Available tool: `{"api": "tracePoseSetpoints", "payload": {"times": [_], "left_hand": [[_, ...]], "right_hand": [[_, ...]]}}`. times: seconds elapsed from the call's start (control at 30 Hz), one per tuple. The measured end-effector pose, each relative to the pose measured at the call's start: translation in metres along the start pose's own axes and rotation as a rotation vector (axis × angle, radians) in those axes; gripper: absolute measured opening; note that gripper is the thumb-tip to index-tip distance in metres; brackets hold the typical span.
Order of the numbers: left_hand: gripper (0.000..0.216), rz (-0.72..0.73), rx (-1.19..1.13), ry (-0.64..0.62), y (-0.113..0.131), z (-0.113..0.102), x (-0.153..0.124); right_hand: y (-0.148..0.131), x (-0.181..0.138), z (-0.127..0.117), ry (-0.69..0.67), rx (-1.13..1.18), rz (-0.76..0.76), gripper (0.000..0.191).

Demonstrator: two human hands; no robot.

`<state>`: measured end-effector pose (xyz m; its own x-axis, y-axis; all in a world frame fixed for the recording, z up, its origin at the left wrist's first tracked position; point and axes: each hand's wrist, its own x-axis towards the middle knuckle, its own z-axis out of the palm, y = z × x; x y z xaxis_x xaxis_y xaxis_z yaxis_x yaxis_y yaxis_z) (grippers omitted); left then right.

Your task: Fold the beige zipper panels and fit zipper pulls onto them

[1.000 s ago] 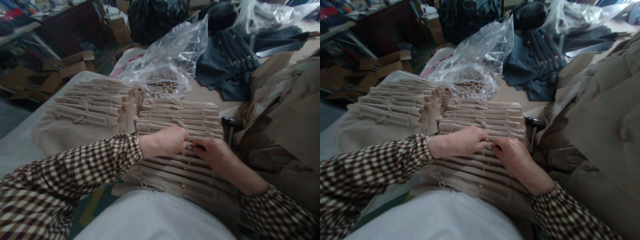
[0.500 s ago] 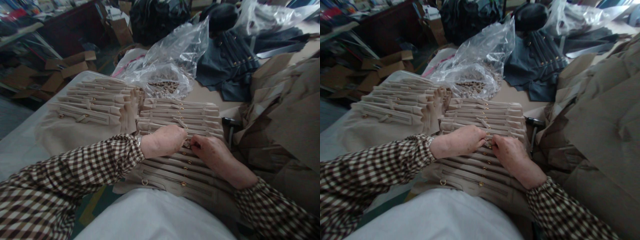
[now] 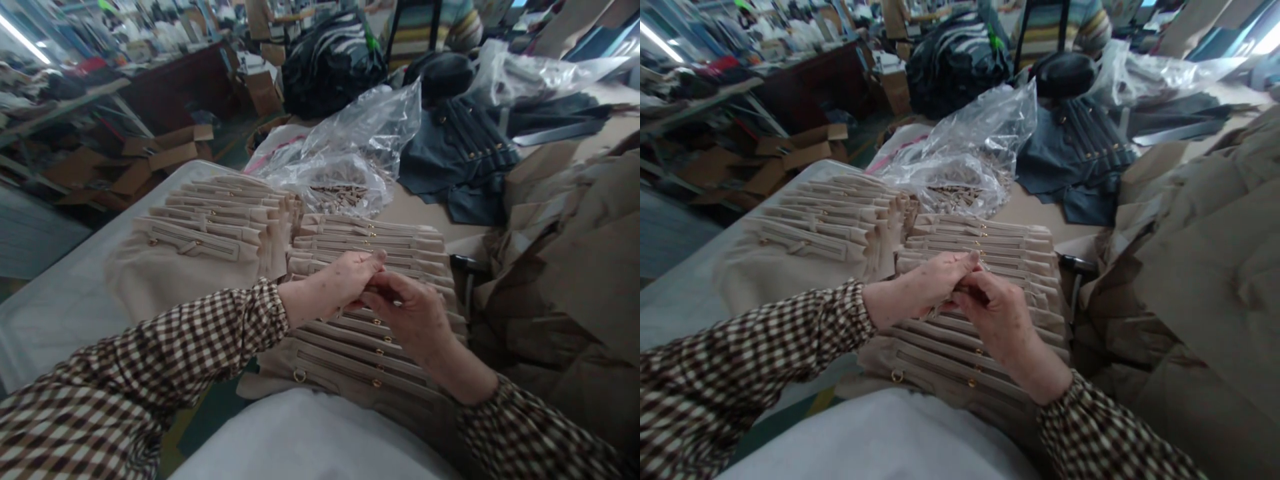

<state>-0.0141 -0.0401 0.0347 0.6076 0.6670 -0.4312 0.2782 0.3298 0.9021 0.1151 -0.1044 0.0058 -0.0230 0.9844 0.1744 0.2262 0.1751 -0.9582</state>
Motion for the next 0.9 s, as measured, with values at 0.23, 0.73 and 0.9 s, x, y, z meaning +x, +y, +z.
{"api": "tracePoseSetpoints", "payload": {"times": [0.23,0.73,0.9], "left_hand": [[0.037,0.040,-0.119,0.088,-0.012,0.006,0.005],[0.023,-0.012,0.128,-0.020,-0.003,-0.004,-0.015],[0.016,-0.014,0.221,-0.106,-0.003,0.003,-0.015]], "right_hand": [[0.008,0.001,0.008,0.056,0.422,0.205,0.021],[0.009,-0.014,-0.039,-0.044,0.208,0.281,0.013],[0.012,-0.019,-0.030,-0.135,0.182,0.296,0.013]]}}
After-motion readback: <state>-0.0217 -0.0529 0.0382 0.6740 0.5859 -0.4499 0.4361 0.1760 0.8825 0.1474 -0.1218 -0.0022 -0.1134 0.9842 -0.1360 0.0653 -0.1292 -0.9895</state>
